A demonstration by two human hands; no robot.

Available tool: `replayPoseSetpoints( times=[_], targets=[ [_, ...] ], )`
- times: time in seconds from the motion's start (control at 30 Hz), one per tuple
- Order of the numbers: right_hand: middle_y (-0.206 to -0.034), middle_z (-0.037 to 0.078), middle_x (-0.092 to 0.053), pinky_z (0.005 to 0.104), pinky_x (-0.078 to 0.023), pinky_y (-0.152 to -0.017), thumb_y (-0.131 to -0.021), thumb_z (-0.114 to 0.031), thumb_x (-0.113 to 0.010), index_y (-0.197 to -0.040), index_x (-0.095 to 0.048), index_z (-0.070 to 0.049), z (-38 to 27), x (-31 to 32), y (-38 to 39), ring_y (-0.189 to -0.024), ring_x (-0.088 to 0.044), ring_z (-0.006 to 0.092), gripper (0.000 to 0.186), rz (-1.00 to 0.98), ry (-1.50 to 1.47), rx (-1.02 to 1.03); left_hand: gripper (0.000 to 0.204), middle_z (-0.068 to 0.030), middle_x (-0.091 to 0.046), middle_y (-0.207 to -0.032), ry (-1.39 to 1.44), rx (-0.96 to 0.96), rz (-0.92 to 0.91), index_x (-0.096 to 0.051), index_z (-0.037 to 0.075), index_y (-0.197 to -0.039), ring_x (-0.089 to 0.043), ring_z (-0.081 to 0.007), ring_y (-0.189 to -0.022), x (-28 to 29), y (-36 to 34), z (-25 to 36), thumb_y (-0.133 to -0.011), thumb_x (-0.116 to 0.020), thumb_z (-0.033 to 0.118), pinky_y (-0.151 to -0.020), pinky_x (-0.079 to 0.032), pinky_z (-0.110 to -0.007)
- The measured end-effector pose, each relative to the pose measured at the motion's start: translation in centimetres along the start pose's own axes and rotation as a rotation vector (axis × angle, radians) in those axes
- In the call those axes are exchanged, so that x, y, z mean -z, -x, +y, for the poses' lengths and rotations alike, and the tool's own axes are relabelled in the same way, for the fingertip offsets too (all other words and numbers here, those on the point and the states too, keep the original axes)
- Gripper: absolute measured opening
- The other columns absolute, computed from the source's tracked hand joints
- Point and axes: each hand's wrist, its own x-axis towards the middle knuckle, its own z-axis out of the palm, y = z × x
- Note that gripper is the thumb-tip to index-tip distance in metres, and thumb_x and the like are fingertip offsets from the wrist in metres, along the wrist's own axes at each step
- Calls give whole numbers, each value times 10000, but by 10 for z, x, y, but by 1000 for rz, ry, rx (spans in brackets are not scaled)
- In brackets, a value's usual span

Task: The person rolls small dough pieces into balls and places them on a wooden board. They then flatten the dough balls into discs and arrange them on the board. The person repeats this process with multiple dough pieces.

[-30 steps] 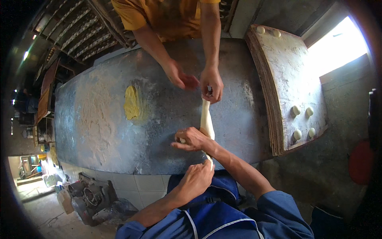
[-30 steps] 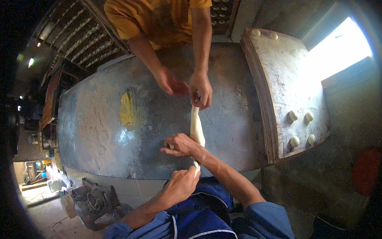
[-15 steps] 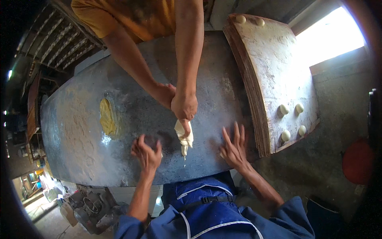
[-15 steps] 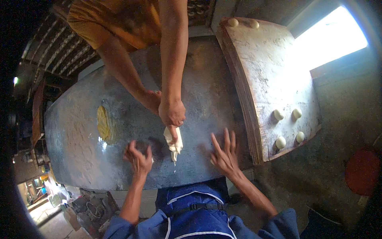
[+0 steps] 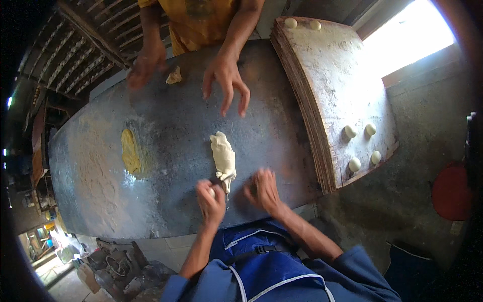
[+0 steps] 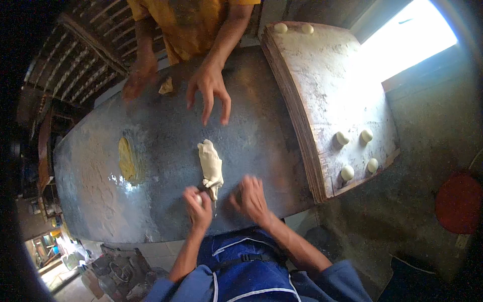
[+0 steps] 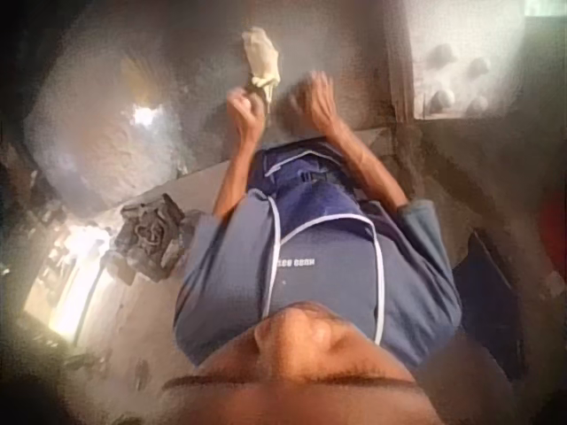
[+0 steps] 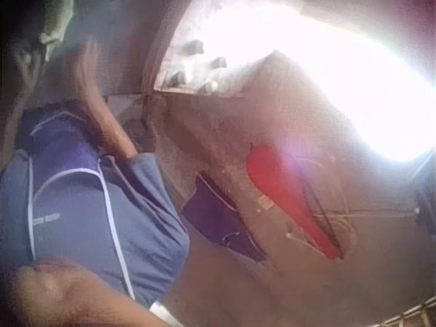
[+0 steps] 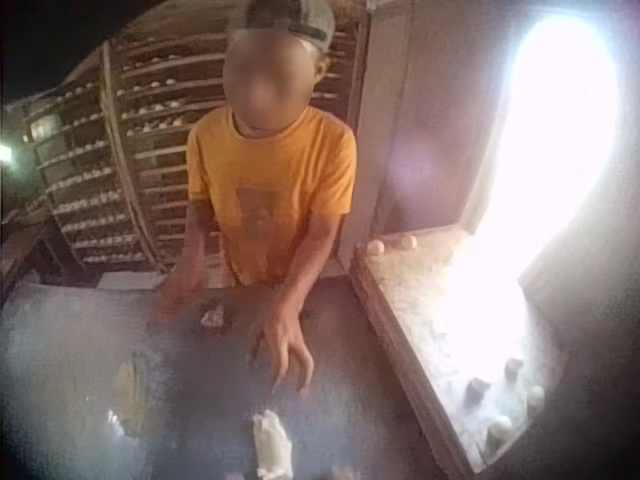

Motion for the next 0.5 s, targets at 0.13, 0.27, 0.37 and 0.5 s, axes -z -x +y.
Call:
replayPoseSetpoints(
  times=[0.13, 0.27, 0.37, 0.5],
  targets=[
    [-885, 190, -544, 508, -466, -801, -769, -196, -819, -919, -560, -34, 81, 50, 33, -840, -552, 399, 341, -299, 131, -50, 313, -162, -500, -938, -106, -178, -120, -442, 50, -1023, -547, -360, -850, 51, 15, -31, -903, -727, 97, -786, -449, -464],
    [-913, 182, -534, 481, -453, -760, -747, -183, -836, -979, -522, -28, 28, 19, -33, -841, -539, 383, 419, 103, 176, 91, 304, -153, -531, -953, -124, 143, 51, -450, 67, -1021, -553, -360, -863, 27, -25, -38, -896, -726, 83, -805, -451, -484],
    [-892, 163, -518, 485, -411, -744, -765, -110, -806, -1004, -477, -24, 43, 8, 33, -835, -501, 354, 415, -96, 23, 121, 265, -155, -530, -945, -62, -42, -50, -451, 56, -1006, -546, -355, -863, 25, 22, -21, -909, -697, 61, -807, -446, -479],
    [-860, 159, -511, 495, -397, -731, -761, -46, -775, -984, -481, -40, 93, 36, -5, -824, -498, 367, 369, 38, 75, 210, 204, -157, -532, -936, -211, 10, -87, -461, 42, -997, -560, -355, -886, 67, -5, -48, -920, -648, 16, -818, -453, -473]
  ],
)
